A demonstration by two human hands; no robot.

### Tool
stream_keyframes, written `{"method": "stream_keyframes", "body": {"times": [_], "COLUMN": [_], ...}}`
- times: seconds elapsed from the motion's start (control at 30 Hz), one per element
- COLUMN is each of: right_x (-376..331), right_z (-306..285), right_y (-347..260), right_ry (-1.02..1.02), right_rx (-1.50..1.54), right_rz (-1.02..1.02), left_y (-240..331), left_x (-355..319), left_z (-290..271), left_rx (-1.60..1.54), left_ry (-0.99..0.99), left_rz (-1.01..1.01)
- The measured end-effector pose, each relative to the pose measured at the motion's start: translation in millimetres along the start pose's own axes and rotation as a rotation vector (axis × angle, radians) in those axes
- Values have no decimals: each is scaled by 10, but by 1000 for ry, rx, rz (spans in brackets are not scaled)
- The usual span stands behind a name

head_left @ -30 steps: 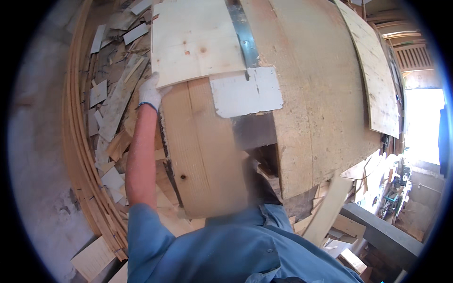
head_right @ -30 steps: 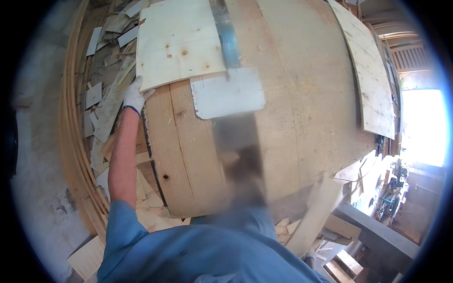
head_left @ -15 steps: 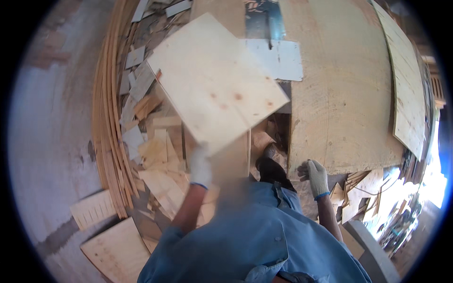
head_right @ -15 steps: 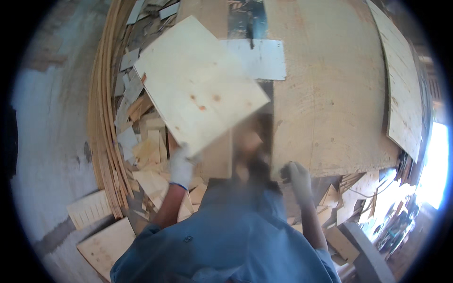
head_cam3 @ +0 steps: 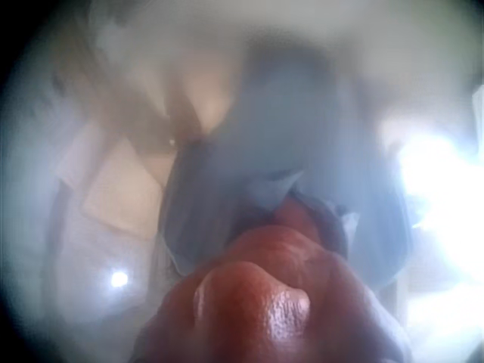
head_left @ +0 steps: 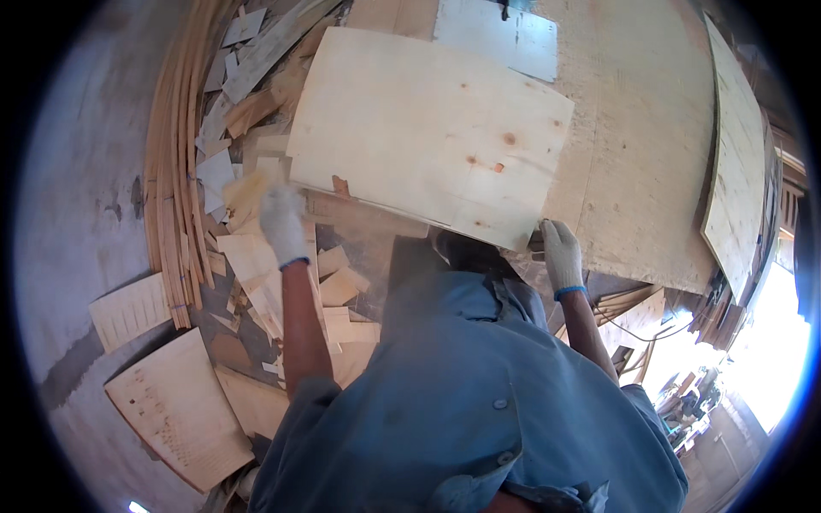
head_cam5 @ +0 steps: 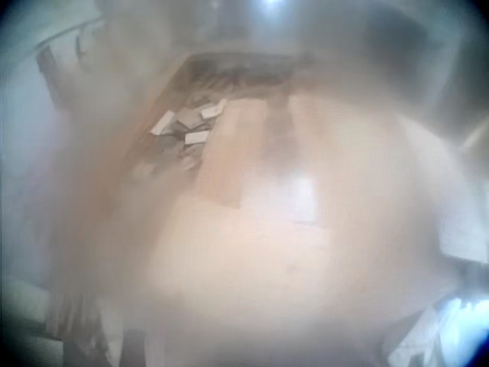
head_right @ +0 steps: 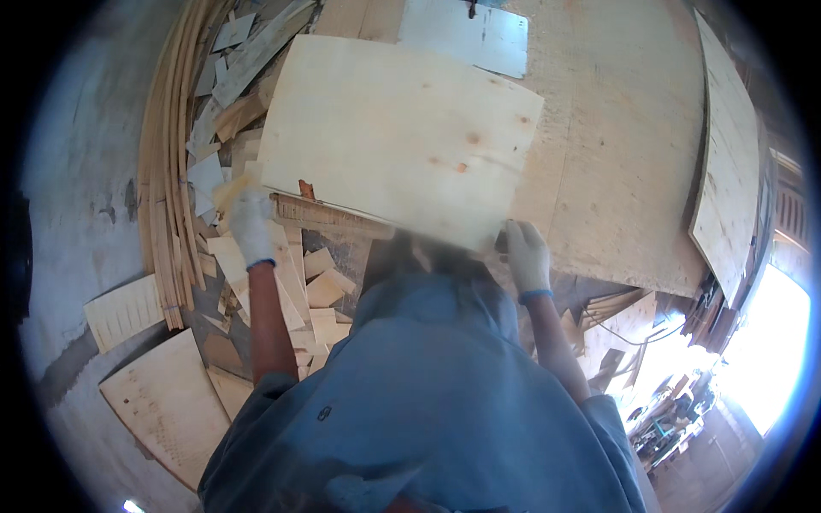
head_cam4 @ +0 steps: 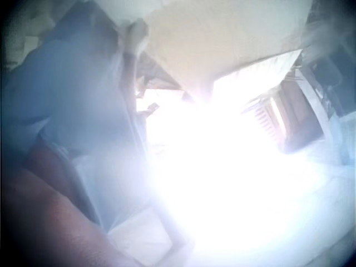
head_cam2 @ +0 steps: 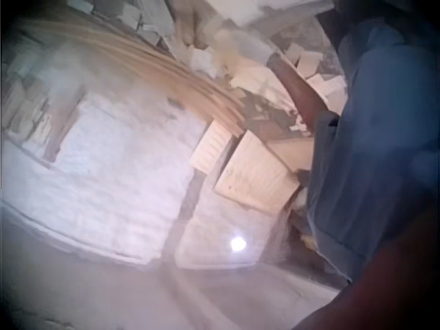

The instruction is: The person positions a large plywood sheet on a table saw and pushes it through the blade to cut it into smaller pieces. The person repeats this process multiple times, handling each cut piece and repositioning the remaining sheet for subsequent cuts.

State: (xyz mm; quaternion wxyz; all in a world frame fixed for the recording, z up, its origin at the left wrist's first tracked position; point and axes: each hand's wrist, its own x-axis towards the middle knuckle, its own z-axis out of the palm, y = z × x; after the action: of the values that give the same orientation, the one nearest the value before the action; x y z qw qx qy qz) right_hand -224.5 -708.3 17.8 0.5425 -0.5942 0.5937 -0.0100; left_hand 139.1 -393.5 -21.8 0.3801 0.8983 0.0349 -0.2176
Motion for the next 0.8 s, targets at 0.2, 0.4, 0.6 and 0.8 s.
{"method": "stream_keyframes", "body": {"times": [0.2,0.4,0.6,0.8], "right_x": [31,239,131,76], "right_z": [77,169,25,1], "right_y": [111,465,-39,-303], "right_ry": [-42,32,116,265], "right_rx": [-360,-217,147,169], "right_rz": [-307,-382,63,90], "left_y": [-212,253,263,76], "left_x": [919,946,644,335], "left_z": [68,308,-106,-25], "left_rx": [-357,-500,-543,-757], "left_ry": [18,-82,-414,-391], "left_rz": [70,92,170,-92]}}
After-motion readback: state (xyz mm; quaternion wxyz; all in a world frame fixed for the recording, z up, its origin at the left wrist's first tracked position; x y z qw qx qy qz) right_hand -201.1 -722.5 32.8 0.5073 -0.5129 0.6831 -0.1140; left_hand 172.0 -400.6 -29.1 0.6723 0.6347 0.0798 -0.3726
